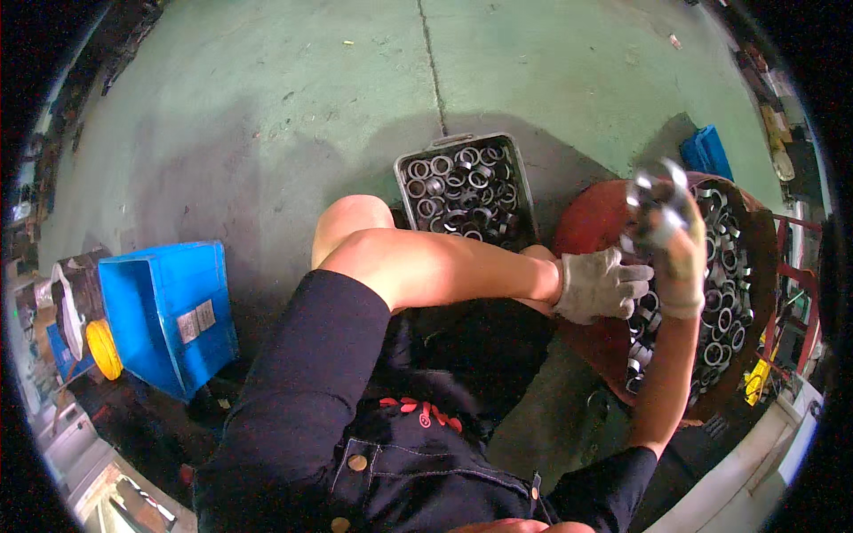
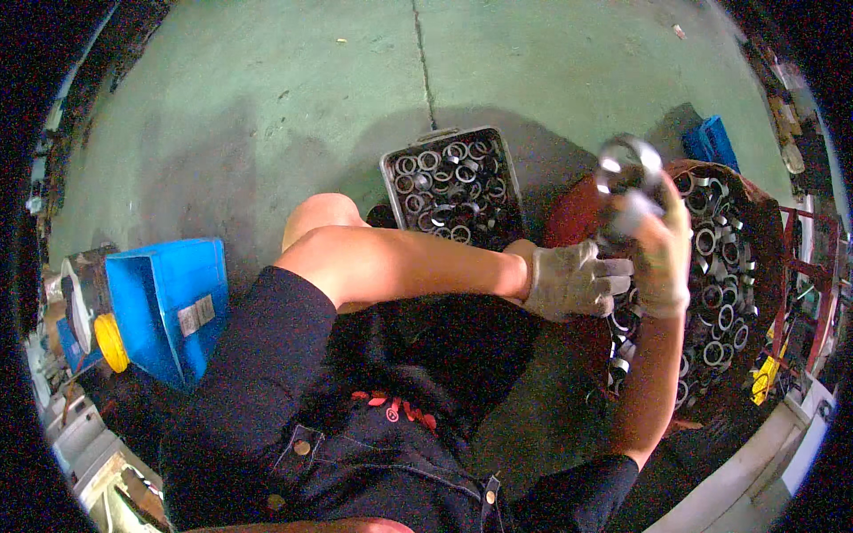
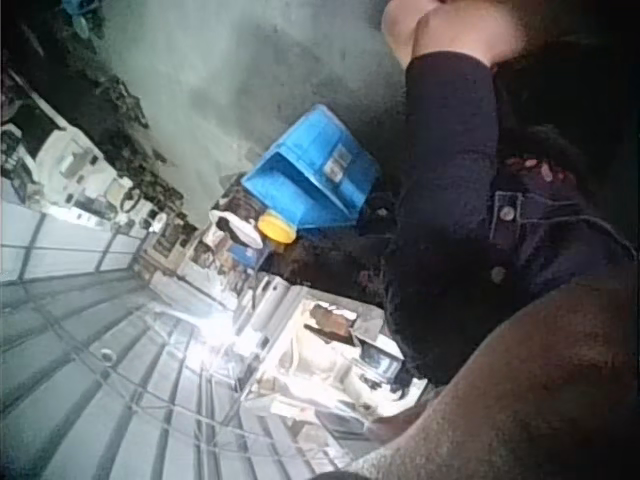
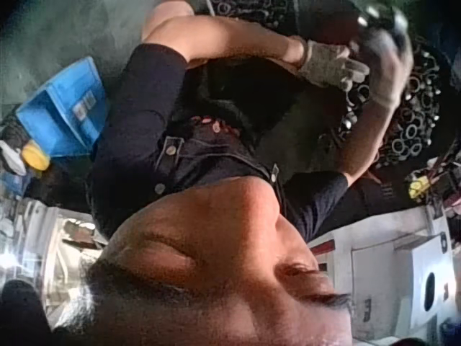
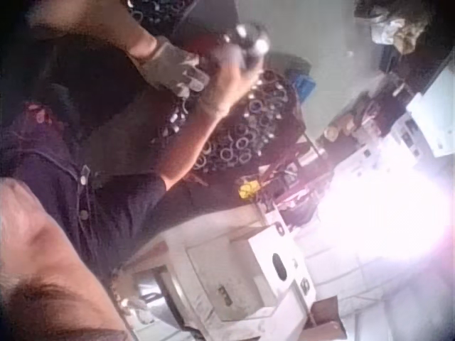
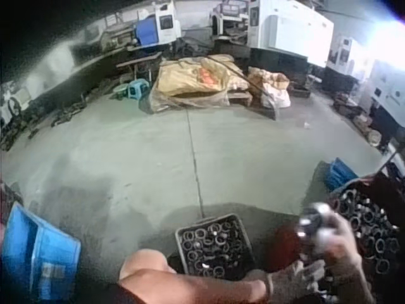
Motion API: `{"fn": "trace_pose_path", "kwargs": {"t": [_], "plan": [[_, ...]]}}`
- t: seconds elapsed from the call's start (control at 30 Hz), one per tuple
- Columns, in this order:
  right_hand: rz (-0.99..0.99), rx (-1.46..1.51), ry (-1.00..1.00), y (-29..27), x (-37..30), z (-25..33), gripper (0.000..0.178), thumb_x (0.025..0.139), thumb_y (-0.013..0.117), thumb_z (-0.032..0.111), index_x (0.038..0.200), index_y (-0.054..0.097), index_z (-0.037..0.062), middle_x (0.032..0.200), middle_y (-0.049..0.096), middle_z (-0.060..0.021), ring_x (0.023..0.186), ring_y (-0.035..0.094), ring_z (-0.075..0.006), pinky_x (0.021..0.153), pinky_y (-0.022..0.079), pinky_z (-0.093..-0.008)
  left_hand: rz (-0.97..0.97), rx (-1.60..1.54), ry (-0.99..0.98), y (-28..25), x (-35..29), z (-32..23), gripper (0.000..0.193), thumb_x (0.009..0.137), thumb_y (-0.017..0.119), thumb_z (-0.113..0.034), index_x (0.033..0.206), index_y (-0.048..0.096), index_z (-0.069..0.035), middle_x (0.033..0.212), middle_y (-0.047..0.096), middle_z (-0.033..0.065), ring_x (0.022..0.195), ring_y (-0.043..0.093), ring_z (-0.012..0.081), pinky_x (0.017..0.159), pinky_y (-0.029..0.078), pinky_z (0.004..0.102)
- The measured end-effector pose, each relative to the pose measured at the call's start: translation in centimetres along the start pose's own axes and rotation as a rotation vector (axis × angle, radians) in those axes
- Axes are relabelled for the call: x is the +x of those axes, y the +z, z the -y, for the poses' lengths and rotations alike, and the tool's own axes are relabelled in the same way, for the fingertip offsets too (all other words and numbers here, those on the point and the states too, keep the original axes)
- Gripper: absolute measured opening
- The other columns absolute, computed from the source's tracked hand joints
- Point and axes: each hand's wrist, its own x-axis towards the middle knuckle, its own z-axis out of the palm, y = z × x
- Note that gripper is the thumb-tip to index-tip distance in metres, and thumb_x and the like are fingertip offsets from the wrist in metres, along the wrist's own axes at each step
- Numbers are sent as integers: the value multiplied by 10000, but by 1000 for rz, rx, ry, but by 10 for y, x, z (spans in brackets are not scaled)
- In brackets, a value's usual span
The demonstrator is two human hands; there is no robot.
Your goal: The person places a metal tray on the floor, puts on work gloves, and transfers metal rings from a large container into the metal tray by hand.
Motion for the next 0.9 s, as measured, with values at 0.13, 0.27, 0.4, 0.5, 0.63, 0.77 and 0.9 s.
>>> {"fn": "trace_pose_path", "kwargs": {"t": [0.13, 0.27, 0.4, 0.5, 0.63, 0.77, 0.9], "plan": [[472, -159, -76, 66, 23, -25, 504, 746, 619, 75, 1233, 541, -27, 1087, 618, -85, 995, 578, -155, 888, 473, -302, 84, 232, -20, 65, -14, 4, 272, 778, 587, -228, 1032, 600, -132, 1155, 579, 83, 1096, 538, 232, 776, 486, 404], [655, -451, -4, 78, 24, -41, 576, 765, 667, 53, 1318, 508, 71, 1063, 639, -113, 945, 613, -203, 873, 496, -312, 100, 91, -63, 53, 8, 1, 320, 774, 597, -221, 1081, 596, -130, 1195, 556, 90, 1162, 497, 238, 813, 481, 405], [421, -634, -352, 56, 17, -33, 514, 791, 690, 154, 1277, 545, 68, 1138, 621, -206, 1095, 583, -376, 934, 473, -395, 158, -88, -115, 15, 7, 0, 386, 770, 610, -212, 1146, 591, -127, 1248, 526, 99, 1251, 442, 247, 862, 475, 406], [65, -576, -335, 9, 7, -4, 423, 817, 685, 139, 1213, 590, 24, 1074, 657, -126, 959, 619, -201, 891, 478, -302, 91, -139, -77, -14, 2, 1, 339, 745, 613, -198, 1074, 613, -120, 1208, 518, 86, 1314, 367, 248, 809, 480, 412], [-238, -76, -254, -87, 3, -46, 314, 890, 618, 42, 1203, 600, 27, 1068, 639, -23, 941, 569, -80, 845, 469, -220, -16, -114, -5, 8, 5, 1, 357, 736, 647, -215, 1075, 593, -117, 1269, 480, 97, 1339, 342, 279, 839, 459, 447], [91, -332, 228, -128, -25, -127, 595, 803, 741, 154, 1328, 492, 22, 1162, 631, -80, 1025, 578, -175, 920, 467, -306, -152, -125, 25, 19, 4, 3, 481, 680, 710, -263, 1093, 501, -133, 1282, 430, 127, 1311, 365, 358, 812, 453, 496], [347, -891, 126, -126, -38, -173, 993, 635, 853, 398, 1412, 365, 19, 1243, 570, -245, 1153, 560, -368, 959, 466, -408, -225, -113, 23, 25, 6, 3, 476, 666, 720, -260, 1061, 480, -145, 1253, 429, 135, 1293, 385, 373, 821, 440, 509]]}}
